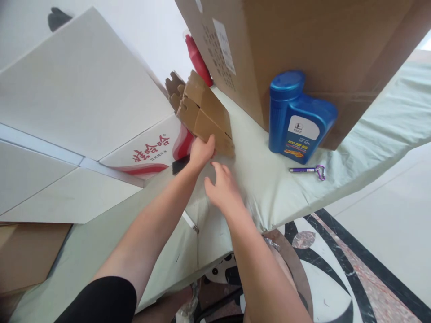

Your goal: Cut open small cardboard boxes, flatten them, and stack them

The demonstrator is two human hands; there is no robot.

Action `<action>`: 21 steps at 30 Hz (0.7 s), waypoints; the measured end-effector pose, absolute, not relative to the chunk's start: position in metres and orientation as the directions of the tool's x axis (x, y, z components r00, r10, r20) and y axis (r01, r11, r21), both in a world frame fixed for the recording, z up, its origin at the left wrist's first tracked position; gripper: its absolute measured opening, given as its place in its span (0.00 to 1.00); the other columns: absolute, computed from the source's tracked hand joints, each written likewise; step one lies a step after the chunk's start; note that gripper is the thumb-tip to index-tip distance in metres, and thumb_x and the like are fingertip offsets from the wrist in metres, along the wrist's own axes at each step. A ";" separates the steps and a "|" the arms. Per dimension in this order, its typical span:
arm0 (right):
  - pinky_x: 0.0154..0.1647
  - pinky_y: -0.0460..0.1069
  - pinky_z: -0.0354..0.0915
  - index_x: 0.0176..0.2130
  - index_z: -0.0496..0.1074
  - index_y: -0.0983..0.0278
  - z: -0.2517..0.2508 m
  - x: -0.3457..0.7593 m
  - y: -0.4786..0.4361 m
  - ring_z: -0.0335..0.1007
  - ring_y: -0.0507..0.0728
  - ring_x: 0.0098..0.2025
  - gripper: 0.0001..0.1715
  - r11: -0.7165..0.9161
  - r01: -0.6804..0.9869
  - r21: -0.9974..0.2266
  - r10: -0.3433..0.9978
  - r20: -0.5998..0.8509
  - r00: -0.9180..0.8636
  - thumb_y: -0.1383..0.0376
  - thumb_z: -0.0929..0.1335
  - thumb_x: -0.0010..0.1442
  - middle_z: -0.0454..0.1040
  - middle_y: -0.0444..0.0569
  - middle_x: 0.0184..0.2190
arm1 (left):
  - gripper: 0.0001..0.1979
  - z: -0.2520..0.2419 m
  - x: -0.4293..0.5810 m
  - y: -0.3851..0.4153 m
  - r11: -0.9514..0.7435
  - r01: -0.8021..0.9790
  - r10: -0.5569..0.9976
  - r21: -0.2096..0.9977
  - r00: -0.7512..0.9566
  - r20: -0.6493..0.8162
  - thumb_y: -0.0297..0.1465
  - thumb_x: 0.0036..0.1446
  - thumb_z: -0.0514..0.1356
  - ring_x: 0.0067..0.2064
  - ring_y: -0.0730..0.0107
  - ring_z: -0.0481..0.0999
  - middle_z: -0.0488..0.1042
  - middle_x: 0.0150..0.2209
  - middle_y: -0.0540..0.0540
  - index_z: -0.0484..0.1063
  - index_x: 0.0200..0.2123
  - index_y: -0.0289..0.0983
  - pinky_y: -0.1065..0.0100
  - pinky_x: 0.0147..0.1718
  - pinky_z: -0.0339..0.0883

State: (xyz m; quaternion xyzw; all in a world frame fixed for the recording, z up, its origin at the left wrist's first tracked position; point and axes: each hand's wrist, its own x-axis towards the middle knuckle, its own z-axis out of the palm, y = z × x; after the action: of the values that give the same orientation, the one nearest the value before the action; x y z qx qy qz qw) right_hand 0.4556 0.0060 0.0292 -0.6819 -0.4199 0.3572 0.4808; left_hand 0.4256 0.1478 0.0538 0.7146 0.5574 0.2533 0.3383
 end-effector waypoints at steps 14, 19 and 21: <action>0.67 0.62 0.64 0.60 0.69 0.62 0.041 0.460 0.005 0.69 0.64 0.64 0.27 -0.227 0.154 -0.962 0.921 -0.160 0.355 0.62 0.66 0.62 0.70 0.57 0.63 | 0.17 0.044 0.481 0.209 0.000 0.627 0.999 0.779 0.038 -0.030 0.38 0.65 0.54 0.35 0.49 0.80 0.73 0.22 0.37 0.72 0.26 0.36 0.55 0.40 0.65; 0.65 0.63 0.66 0.58 0.70 0.59 0.039 0.462 0.005 0.70 0.65 0.63 0.25 -0.227 0.105 -0.968 0.913 -0.175 0.367 0.62 0.66 0.62 0.69 0.55 0.64 | 0.18 0.045 0.472 0.209 0.111 0.590 0.993 0.800 -0.036 -0.112 0.39 0.65 0.54 0.28 0.54 0.78 0.72 0.21 0.39 0.73 0.27 0.36 0.57 0.35 0.65; 0.65 0.63 0.66 0.58 0.69 0.59 0.039 0.463 0.004 0.70 0.64 0.63 0.24 -0.223 0.088 -0.971 0.913 -0.176 0.369 0.61 0.65 0.63 0.69 0.55 0.64 | 0.18 0.045 0.469 0.207 0.138 0.573 0.990 0.808 -0.050 -0.134 0.40 0.65 0.54 0.27 0.54 0.77 0.72 0.21 0.40 0.72 0.28 0.36 0.56 0.34 0.65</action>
State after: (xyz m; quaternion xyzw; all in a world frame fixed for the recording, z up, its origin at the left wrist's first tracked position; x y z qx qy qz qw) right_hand 0.4627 0.0045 0.0386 -0.6623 -0.3777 0.4157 0.4959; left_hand 0.4686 0.2072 0.0454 0.5887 0.6638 0.2903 0.3586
